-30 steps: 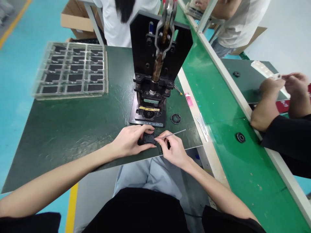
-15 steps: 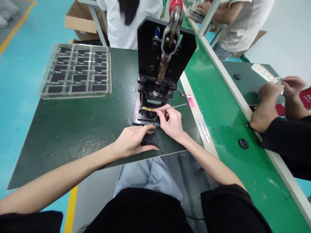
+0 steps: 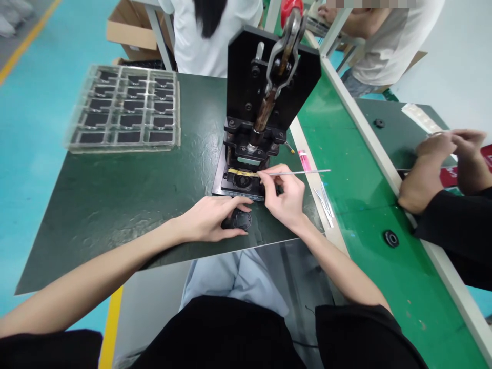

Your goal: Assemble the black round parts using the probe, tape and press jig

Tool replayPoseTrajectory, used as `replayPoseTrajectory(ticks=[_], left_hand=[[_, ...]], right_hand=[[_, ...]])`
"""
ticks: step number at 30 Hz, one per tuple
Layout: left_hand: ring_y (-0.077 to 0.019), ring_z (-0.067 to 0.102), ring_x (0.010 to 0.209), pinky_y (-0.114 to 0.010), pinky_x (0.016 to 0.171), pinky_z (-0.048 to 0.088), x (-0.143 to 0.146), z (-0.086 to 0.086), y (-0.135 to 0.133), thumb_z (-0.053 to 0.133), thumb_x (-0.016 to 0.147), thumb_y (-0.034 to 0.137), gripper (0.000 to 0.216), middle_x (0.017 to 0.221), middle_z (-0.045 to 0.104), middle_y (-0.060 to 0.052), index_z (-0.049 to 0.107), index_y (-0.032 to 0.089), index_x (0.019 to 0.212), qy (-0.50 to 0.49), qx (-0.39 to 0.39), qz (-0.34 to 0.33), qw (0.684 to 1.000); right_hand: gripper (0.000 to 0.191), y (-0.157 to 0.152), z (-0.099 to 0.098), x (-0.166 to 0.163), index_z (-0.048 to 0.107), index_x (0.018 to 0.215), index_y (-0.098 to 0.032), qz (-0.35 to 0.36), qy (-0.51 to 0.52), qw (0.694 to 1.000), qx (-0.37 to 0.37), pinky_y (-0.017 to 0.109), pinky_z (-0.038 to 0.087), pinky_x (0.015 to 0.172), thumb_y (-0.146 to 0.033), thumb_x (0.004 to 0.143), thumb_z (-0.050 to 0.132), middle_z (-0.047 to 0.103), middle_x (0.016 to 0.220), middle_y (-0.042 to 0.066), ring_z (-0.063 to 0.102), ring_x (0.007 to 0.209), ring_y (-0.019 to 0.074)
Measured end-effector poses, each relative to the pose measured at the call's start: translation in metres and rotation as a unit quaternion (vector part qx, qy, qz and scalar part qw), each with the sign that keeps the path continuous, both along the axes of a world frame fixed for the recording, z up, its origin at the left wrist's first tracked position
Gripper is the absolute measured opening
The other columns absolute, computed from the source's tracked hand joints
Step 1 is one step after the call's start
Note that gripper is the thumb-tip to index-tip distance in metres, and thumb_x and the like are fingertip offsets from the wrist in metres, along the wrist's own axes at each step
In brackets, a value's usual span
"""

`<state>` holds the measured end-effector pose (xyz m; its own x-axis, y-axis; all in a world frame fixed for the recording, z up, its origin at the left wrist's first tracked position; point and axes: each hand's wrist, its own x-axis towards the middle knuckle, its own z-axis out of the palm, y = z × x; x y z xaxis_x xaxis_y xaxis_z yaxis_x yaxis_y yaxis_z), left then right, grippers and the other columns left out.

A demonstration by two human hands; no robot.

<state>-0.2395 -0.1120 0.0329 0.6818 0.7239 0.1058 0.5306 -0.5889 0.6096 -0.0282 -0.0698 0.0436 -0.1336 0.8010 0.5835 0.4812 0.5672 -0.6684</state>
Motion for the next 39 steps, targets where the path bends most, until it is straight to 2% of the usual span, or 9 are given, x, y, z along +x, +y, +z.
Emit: replayPoseTrajectory(ticks=[3, 5, 8, 11, 23, 28, 39], left_hand=[[-0.0240, 0.076, 0.108, -0.031, 0.084, 0.057, 0.004, -0.002, -0.002, 0.080, 0.087, 0.046, 0.066, 0.120, 0.077, -0.005, 0.046, 0.022, 0.138, -0.006, -0.003, 0.018, 1.000], [-0.0245, 0.076, 0.106, -0.031, 0.083, 0.056, 0.006, -0.004, -0.005, 0.080, 0.086, 0.049, 0.065, 0.117, 0.078, -0.005, 0.047, 0.022, 0.135, -0.007, 0.002, 0.037, 0.999], [-0.0248, 0.077, 0.103, -0.032, 0.081, 0.057, 0.010, -0.007, -0.008, 0.079, 0.086, 0.052, 0.062, 0.114, 0.078, -0.005, 0.049, 0.021, 0.132, -0.010, 0.013, 0.060, 0.998], [-0.0257, 0.077, 0.103, -0.033, 0.080, 0.058, 0.012, -0.008, -0.010, 0.078, 0.088, 0.052, 0.061, 0.112, 0.079, -0.006, 0.049, 0.020, 0.131, -0.015, 0.019, 0.069, 0.997], [-0.0273, 0.078, 0.100, -0.034, 0.078, 0.058, 0.012, -0.009, -0.012, 0.075, 0.090, 0.052, 0.057, 0.110, 0.079, -0.007, 0.048, 0.019, 0.128, -0.017, 0.038, 0.069, 0.997], [-0.0277, 0.078, 0.101, -0.035, 0.080, 0.058, 0.013, -0.008, -0.013, 0.074, 0.091, 0.051, 0.056, 0.113, 0.079, -0.007, 0.048, 0.019, 0.129, -0.015, 0.029, 0.069, 0.997], [-0.0300, 0.078, 0.103, -0.036, 0.080, 0.059, 0.016, -0.007, -0.014, 0.076, 0.089, 0.044, 0.056, 0.115, 0.079, -0.008, 0.047, 0.020, 0.130, 0.011, 0.004, 0.087, 0.996]], right_hand=[[0.014, -0.029, 0.003, 0.013, 0.065, 0.086, -0.019, 0.046, -0.016, 0.997, -0.060, 0.025, 0.050, 0.055, -0.025, 0.099, 0.064, 0.069, 0.079, 0.003, 0.063, 0.062, 0.0126], [0.014, -0.047, -0.004, 0.020, 0.065, 0.084, -0.019, 0.064, -0.036, 0.993, -0.096, 0.024, 0.048, 0.052, -0.022, 0.098, 0.065, 0.068, 0.076, 0.002, 0.061, 0.058, 0.0116], [0.014, -0.061, -0.019, 0.023, 0.065, 0.084, -0.019, 0.068, -0.066, 0.989, -0.113, 0.024, 0.046, 0.050, -0.020, 0.098, 0.064, 0.067, 0.073, 0.001, 0.059, 0.055, 0.0115], [0.012, -0.063, -0.025, 0.022, 0.065, 0.086, -0.019, 0.078, -0.080, 0.987, -0.114, 0.024, 0.044, 0.050, -0.019, 0.098, 0.063, 0.067, 0.072, 0.001, 0.059, 0.055, 0.0120], [0.013, -0.063, -0.017, 0.021, 0.065, 0.090, -0.018, 0.095, -0.157, 0.982, -0.055, 0.025, 0.049, 0.053, -0.018, 0.101, 0.058, 0.069, 0.074, 0.003, 0.063, 0.057, 0.0130], [0.011, -0.064, -0.018, 0.021, 0.064, 0.093, -0.018, 0.100, -0.178, 0.979, -0.027, 0.028, 0.053, 0.058, -0.016, 0.100, 0.057, 0.071, 0.080, 0.005, 0.069, 0.066, 0.0168], [0.016, -0.064, -0.027, 0.014, 0.060, 0.088, -0.021, 0.098, -0.172, 0.980, -0.029, 0.029, 0.052, 0.060, -0.016, 0.101, 0.052, 0.066, 0.075, 0.004, 0.066, 0.067, 0.0171]])
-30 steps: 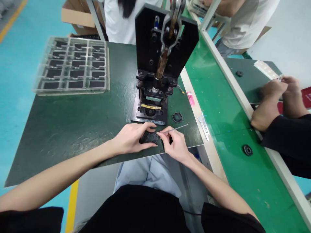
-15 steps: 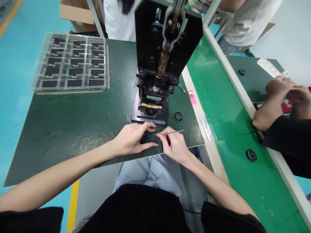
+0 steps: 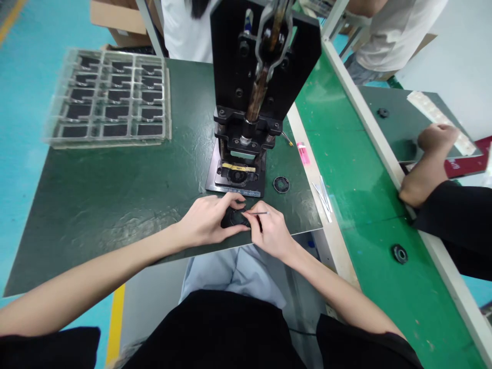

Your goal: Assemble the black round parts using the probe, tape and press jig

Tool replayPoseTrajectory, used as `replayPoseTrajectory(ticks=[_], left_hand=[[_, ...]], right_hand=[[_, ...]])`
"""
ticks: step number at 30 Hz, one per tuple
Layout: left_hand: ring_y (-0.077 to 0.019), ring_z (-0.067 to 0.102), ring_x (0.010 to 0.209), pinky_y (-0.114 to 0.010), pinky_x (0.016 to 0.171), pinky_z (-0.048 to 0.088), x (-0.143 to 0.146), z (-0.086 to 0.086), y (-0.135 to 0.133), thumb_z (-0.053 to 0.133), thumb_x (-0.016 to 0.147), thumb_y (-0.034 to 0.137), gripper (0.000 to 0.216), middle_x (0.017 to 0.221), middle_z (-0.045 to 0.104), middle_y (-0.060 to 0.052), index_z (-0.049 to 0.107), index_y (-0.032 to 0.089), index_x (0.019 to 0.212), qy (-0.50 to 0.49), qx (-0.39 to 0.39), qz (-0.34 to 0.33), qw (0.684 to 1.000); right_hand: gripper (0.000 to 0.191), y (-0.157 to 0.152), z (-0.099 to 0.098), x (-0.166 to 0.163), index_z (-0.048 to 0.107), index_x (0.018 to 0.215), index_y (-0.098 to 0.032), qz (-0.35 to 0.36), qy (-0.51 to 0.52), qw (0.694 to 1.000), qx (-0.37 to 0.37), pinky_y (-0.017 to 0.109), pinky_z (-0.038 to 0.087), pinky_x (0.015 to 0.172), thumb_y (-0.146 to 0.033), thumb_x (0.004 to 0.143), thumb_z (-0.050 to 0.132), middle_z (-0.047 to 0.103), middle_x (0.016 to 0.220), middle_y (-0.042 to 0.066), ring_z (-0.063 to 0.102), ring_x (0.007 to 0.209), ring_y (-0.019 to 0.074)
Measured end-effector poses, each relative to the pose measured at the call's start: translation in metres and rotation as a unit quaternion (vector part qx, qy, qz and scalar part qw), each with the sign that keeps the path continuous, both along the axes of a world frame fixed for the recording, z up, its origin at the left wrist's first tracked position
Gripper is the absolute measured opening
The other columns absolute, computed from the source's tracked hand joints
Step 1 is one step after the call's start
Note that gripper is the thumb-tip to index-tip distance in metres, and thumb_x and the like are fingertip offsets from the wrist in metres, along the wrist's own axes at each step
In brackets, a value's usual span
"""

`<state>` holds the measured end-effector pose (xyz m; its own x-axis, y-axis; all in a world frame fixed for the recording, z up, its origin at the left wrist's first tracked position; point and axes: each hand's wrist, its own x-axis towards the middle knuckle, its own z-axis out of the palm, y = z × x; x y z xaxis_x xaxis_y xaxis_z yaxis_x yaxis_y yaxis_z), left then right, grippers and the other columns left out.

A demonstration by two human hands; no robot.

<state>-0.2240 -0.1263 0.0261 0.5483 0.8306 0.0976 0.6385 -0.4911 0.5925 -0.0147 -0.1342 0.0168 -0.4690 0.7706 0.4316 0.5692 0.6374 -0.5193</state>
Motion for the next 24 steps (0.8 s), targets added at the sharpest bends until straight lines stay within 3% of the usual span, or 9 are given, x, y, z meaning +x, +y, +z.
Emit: replayPoseTrajectory(ticks=[4, 8, 12, 15, 18, 20, 22, 24], left_hand=[[-0.0314, 0.078, 0.101, -0.038, 0.077, 0.059, 0.002, 0.001, -0.001, 0.076, 0.089, 0.048, 0.055, 0.115, 0.078, -0.007, 0.047, 0.020, 0.128, 0.010, -0.005, 0.007, 1.000], [-0.0317, 0.078, 0.100, -0.037, 0.075, 0.058, 0.002, -0.003, -0.001, 0.072, 0.091, 0.056, 0.056, 0.114, 0.079, -0.007, 0.047, 0.020, 0.126, 0.009, 0.015, 0.012, 1.000], [-0.0291, 0.078, 0.096, -0.035, 0.073, 0.057, -0.001, -0.006, 0.000, 0.071, 0.091, 0.060, 0.058, 0.116, 0.077, -0.008, 0.050, 0.019, 0.125, -0.003, 0.056, 0.001, 0.998], [-0.0201, 0.074, 0.081, -0.031, 0.070, 0.057, -0.001, -0.002, -0.002, 0.068, 0.092, 0.062, 0.057, 0.119, 0.074, -0.009, 0.052, 0.019, 0.125, -0.066, 0.071, -0.003, 0.995], [-0.0093, 0.063, 0.067, -0.026, 0.068, 0.055, 0.002, 0.006, -0.008, 0.055, 0.103, 0.045, 0.034, 0.128, 0.068, -0.010, 0.056, 0.020, 0.126, -0.149, 0.042, -0.016, 0.988], [-0.0079, 0.061, 0.067, -0.024, 0.068, 0.055, 0.006, 0.012, -0.013, 0.049, 0.105, 0.035, 0.028, 0.131, 0.066, -0.011, 0.057, 0.020, 0.128, -0.182, 0.004, -0.050, 0.982], [-0.0094, 0.063, 0.070, -0.024, 0.067, 0.055, 0.010, 0.017, -0.018, 0.049, 0.105, 0.031, 0.026, 0.121, 0.070, -0.010, 0.058, 0.020, 0.127, -0.195, -0.031, -0.088, 0.976], [-0.0107, 0.064, 0.068, -0.022, 0.065, 0.054, 0.014, 0.022, -0.022, 0.048, 0.106, 0.029, 0.021, 0.097, 0.073, -0.005, 0.062, 0.019, 0.117, -0.196, -0.060, -0.101, 0.974]], right_hand=[[0.016, 0.000, 0.002, -0.003, 0.064, 0.086, -0.020, -0.007, 0.058, 0.998, -0.035, 0.027, 0.051, 0.055, -0.020, 0.100, 0.057, 0.068, 0.075, 0.004, 0.065, 0.064, 0.0154], [0.016, 0.002, 0.024, 0.011, 0.071, 0.097, -0.021, -0.097, 0.155, 0.983, -0.006, 0.027, 0.053, 0.053, -0.018, 0.102, 0.057, 0.072, 0.079, 0.003, 0.067, 0.062, 0.0148], [0.034, 0.007, 0.045, 0.039, 0.073, 0.123, -0.027, -0.097, 0.008, 0.985, 0.142, 0.038, 0.062, 0.073, -0.010, 0.099, 0.056, 0.080, 0.092, 0.005, 0.075, 0.080, 0.0216], [0.050, 0.009, 0.050, 0.047, 0.066, 0.138, -0.025, -0.079, -0.082, 0.970, 0.216, 0.043, 0.063, 0.085, -0.002, 0.096, 0.053, 0.080, 0.112, 0.009, 0.077, 0.098, 0.0258], [0.057, 0.005, 0.048, 0.037, 0.057, 0.148, -0.021, -0.074, -0.103, 0.961, 0.245, 0.043, 0.065, 0.090, 0.000, 0.096, 0.049, 0.077, 0.125, 0.011, 0.076, 0.107, 0.0250], [0.058, 0.001, 0.047, 0.028, 0.053, 0.152, -0.016, -0.062, -0.103, 0.958, 0.261, 0.041, 0.065, 0.093, 0.000, 0.096, 0.049, 0.074, 0.130, 0.014, 0.075, 0.113, 0.0248], [0.059, -0.003, 0.045, 0.020, 0.049, 0.154, -0.008, -0.046, -0.104, 0.957, 0.266, 0.041, 0.065, 0.096, 0.000, 0.096, 0.049, 0.071, 0.134, 0.018, 0.072, 0.121, 0.0268], [0.058, -0.006, 0.044, 0.016, 0.046, 0.154, -0.004, -0.035, -0.107, 0.960, 0.255, 0.042, 0.066, 0.096, -0.003, 0.097, 0.048, 0.066, 0.140, 0.021, 0.069, 0.127, 0.0286]])
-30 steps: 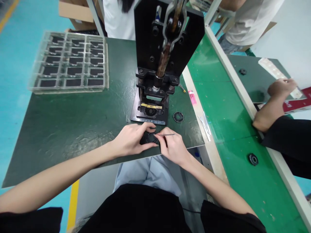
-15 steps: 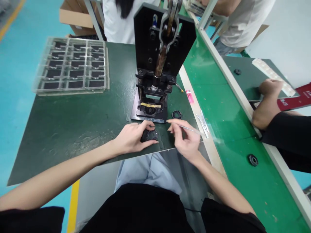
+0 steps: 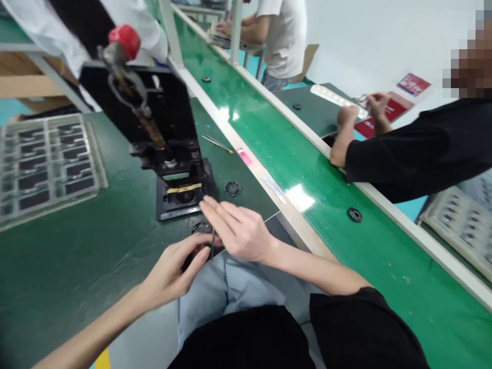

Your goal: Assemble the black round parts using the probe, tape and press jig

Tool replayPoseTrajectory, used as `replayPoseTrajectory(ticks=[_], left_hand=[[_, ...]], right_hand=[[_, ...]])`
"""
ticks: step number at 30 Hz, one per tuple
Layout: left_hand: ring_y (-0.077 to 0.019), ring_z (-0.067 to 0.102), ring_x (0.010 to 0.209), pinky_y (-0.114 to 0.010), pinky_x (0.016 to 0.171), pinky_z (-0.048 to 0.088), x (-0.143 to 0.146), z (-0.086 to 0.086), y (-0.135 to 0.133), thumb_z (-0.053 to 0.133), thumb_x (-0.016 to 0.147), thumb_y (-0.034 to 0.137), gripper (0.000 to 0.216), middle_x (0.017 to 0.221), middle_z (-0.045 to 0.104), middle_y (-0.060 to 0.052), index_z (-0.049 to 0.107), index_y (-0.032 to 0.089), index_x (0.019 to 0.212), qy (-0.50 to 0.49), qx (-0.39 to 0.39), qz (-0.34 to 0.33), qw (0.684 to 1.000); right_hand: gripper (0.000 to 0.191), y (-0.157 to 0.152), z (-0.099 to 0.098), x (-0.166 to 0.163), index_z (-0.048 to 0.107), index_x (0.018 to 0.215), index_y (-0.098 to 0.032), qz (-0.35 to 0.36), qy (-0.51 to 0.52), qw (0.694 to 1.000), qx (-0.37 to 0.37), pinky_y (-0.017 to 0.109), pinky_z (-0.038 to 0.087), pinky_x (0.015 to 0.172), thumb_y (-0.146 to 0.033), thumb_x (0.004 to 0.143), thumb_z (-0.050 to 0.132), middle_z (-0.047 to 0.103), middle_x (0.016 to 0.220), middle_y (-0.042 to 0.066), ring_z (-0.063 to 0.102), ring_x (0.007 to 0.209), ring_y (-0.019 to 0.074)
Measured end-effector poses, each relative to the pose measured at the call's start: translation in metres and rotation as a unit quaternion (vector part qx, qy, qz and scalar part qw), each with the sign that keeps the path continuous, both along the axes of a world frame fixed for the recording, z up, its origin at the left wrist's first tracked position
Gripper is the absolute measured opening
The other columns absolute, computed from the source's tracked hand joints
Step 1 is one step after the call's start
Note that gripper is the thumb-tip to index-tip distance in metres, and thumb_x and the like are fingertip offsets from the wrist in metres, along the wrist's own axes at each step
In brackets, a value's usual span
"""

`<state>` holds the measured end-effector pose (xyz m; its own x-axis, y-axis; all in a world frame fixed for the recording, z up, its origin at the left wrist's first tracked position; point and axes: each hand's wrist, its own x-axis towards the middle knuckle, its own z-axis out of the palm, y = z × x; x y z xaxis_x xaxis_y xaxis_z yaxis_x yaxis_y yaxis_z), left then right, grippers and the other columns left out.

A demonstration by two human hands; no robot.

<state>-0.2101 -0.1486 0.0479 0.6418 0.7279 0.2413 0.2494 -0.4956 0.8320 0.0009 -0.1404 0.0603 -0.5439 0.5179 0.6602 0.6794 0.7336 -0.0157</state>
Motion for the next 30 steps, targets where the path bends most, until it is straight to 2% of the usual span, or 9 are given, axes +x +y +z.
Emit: replayPoseTrajectory(ticks=[3, 9, 12, 15, 17, 19, 23, 26, 30], left_hand=[[-0.0096, 0.061, 0.059, -0.019, 0.058, 0.050, 0.004, 0.005, -0.003, 0.050, 0.105, 0.027, 0.015, 0.073, 0.067, 0.003, 0.063, 0.020, 0.100, 0.002, -0.024, 0.001, 1.000], [-0.0100, 0.063, 0.055, -0.018, 0.054, 0.052, -0.009, 0.005, 0.010, 0.056, 0.101, 0.027, 0.013, 0.069, 0.067, 0.004, 0.063, 0.022, 0.091, 0.004, 0.010, 0.054, 0.999], [-0.0114, 0.063, 0.052, -0.020, 0.053, 0.054, -0.014, 0.004, 0.020, 0.057, 0.099, 0.029, 0.013, 0.068, 0.068, 0.003, 0.064, 0.022, 0.092, 0.012, 0.032, 0.086, 0.996], [-0.0108, 0.062, 0.050, -0.020, 0.052, 0.052, -0.013, 0.004, 0.024, 0.056, 0.098, 0.028, 0.015, 0.068, 0.070, 0.002, 0.066, 0.021, 0.089, 0.022, 0.045, 0.086, 0.995], [-0.0101, 0.061, 0.050, -0.020, 0.053, 0.051, -0.009, 0.004, 0.024, 0.056, 0.098, 0.026, 0.017, 0.071, 0.072, 0.001, 0.067, 0.020, 0.087, 0.035, 0.054, 0.074, 0.995], [-0.0098, 0.062, 0.053, -0.020, 0.057, 0.052, -0.007, 0.004, 0.025, 0.056, 0.098, 0.024, 0.017, 0.074, 0.074, 0.000, 0.069, 0.020, 0.087, 0.041, 0.067, 0.065, 0.995], [-0.0119, 0.066, 0.067, -0.022, 0.063, 0.054, -0.009, 0.002, 0.027, 0.061, 0.097, 0.030, 0.016, 0.093, 0.074, -0.004, 0.067, 0.020, 0.108, 0.059, 0.088, 0.066, 0.992], [-0.0163, 0.068, 0.085, -0.026, 0.069, 0.057, -0.018, -0.002, 0.032, 0.071, 0.092, 0.039, 0.041, 0.111, 0.071, -0.008, 0.059, 0.020, 0.126, 0.105, 0.105, 0.064, 0.987], [-0.0200, 0.068, 0.101, -0.031, 0.080, 0.059, -0.029, -0.009, 0.035, 0.071, 0.093, 0.043, 0.050, 0.128, 0.067, -0.012, 0.052, 0.021, 0.134, 0.127, 0.106, 0.045, 0.985]], right_hand=[[0.054, -0.002, 0.000, -0.002, 0.047, 0.153, -0.004, -0.009, 0.007, 1.000, -0.006, 0.042, 0.066, 0.095, -0.008, 0.099, 0.047, 0.062, 0.145, 0.021, 0.067, 0.129, 0.0286], [0.053, -0.003, 0.007, -0.005, 0.047, 0.152, -0.014, 0.006, 0.078, 0.992, -0.096, 0.031, 0.060, 0.104, -0.010, 0.100, 0.039, 0.064, 0.147, 0.010, 0.069, 0.125, 0.0167], [0.049, -0.007, 0.008, -0.007, 0.043, 0.153, -0.019, 0.040, 0.194, 0.959, -0.204, 0.024, 0.063, 0.089, -0.018, 0.104, 0.045, 0.074, 0.128, 0.006, 0.073, 0.104, 0.0117], [0.034, -0.009, 0.000, -0.011, 0.059, 0.134, -0.018, 0.067, 0.278, 0.912, -0.293, 0.022, 0.062, 0.075, -0.030, 0.102, 0.061, 0.076, 0.102, 0.003, 0.071, 0.081, 0.0109], [0.015, -0.008, -0.007, -0.013, 0.068, 0.107, -0.017, 0.087, 0.298, 0.902, -0.300, 0.023, 0.061, 0.072, -0.030, 0.102, 0.064, 0.076, 0.093, 0.003, 0.068, 0.072, 0.0104], [0.016, -0.006, -0.010, -0.013, 0.068, 0.090, -0.017, 0.098, 0.307, 0.901, -0.290, 0.024, 0.060, 0.070, -0.026, 0.102, 0.062, 0.076, 0.090, 0.004, 0.067, 0.070, 0.0111], [0.017, -0.001, 0.001, -0.003, 0.068, 0.089, -0.018, 0.062, 0.357, 0.890, -0.277, 0.025, 0.058, 0.066, -0.025, 0.102, 0.060, 0.074, 0.081, 0.002, 0.069, 0.070, 0.0122], [0.015, 0.008, 0.008, 0.009, 0.065, 0.090, -0.019, -0.029, 0.408, 0.872, -0.268, 0.024, 0.057, 0.063, -0.029, 0.101, 0.062, 0.073, 0.079, 0.001, 0.070, 0.069, 0.0123], [0.018, 0.017, -0.002, 0.013, 0.061, 0.083, -0.020, -0.041, 0.356, 0.896, -0.262, 0.024, 0.053, 0.057, -0.028, 0.098, 0.065, 0.071, 0.072, 0.000, 0.066, 0.060, 0.0117]])
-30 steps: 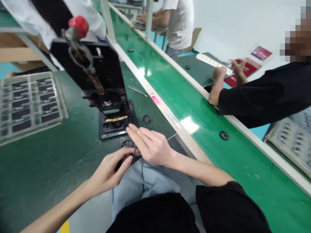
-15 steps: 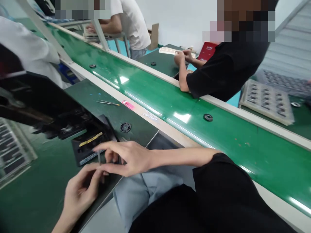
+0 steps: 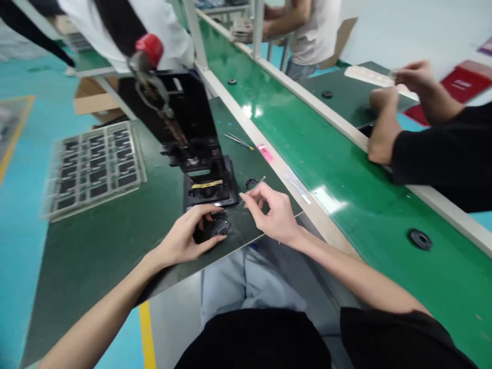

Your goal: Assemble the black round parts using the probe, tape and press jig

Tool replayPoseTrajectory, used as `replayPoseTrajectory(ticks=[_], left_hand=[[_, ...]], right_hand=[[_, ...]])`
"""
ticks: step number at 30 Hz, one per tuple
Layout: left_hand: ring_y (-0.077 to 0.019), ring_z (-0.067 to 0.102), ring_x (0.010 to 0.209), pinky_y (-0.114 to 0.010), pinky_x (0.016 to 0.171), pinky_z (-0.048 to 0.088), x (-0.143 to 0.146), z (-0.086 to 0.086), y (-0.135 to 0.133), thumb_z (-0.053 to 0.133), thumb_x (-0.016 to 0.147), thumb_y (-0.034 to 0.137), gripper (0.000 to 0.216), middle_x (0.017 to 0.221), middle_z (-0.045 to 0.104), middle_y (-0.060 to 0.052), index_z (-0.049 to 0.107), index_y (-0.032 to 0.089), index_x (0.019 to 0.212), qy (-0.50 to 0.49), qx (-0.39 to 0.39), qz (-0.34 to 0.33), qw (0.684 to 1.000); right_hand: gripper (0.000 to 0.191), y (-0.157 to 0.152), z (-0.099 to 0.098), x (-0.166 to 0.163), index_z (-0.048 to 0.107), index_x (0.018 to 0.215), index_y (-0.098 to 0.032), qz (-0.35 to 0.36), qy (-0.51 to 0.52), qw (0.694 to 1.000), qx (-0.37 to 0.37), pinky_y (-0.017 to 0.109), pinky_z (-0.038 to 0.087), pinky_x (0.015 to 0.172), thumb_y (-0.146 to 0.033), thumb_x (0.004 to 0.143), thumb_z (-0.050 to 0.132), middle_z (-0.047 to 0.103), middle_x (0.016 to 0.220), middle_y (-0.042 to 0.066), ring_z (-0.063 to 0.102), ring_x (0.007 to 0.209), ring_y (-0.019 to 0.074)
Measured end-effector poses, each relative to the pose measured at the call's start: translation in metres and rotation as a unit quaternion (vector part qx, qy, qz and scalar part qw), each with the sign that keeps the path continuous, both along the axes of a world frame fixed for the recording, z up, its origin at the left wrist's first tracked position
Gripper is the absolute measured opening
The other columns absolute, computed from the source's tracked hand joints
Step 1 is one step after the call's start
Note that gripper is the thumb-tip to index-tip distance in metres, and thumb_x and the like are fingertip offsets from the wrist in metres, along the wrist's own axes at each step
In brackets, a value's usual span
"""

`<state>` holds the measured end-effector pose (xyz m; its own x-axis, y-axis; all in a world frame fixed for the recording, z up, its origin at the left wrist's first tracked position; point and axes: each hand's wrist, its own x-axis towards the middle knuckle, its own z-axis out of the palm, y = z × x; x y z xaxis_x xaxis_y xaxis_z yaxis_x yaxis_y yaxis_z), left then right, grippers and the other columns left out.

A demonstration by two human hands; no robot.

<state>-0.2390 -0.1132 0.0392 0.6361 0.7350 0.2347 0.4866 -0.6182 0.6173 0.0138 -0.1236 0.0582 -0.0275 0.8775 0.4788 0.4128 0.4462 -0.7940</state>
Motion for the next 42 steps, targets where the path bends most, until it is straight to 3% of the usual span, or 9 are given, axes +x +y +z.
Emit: replayPoseTrajectory(ticks=[4, 14, 42], left_hand=[[-0.0236, 0.067, 0.108, -0.038, 0.091, 0.059, -0.004, -0.002, 0.002, 0.073, 0.092, 0.046, 0.057, 0.127, 0.068, -0.011, 0.050, 0.021, 0.138, 0.015, -0.005, -0.021, 1.000], [-0.0261, 0.068, 0.116, -0.041, 0.096, 0.058, -0.004, -0.011, 0.004, 0.075, 0.093, 0.045, 0.054, 0.124, 0.073, -0.009, 0.051, 0.022, 0.135, 0.002, -0.041, -0.043, 0.998], [-0.0254, 0.069, 0.112, -0.039, 0.092, 0.057, -0.002, -0.017, 0.004, 0.078, 0.090, 0.043, 0.055, 0.121, 0.075, -0.008, 0.052, 0.020, 0.132, -0.005, -0.027, -0.036, 0.999]], right_hand=[[0.020, -0.003, -0.015, -0.009, 0.060, 0.079, -0.021, 0.026, -0.029, 0.999, -0.009, 0.024, 0.053, 0.055, -0.026, 0.097, 0.066, 0.070, 0.068, -0.001, 0.065, 0.056, 0.0120], [0.018, -0.006, -0.033, -0.020, 0.060, 0.081, -0.022, 0.029, -0.035, 0.999, -0.012, 0.025, 0.056, 0.060, -0.024, 0.098, 0.066, 0.072, 0.074, 0.001, 0.069, 0.061, 0.0132], [0.014, -0.009, -0.039, -0.020, 0.061, 0.084, -0.022, 0.044, -0.060, 0.997, 0.028, 0.026, 0.055, 0.061, -0.019, 0.097, 0.066, 0.072, 0.074, 0.000, 0.067, 0.061, 0.0136]])
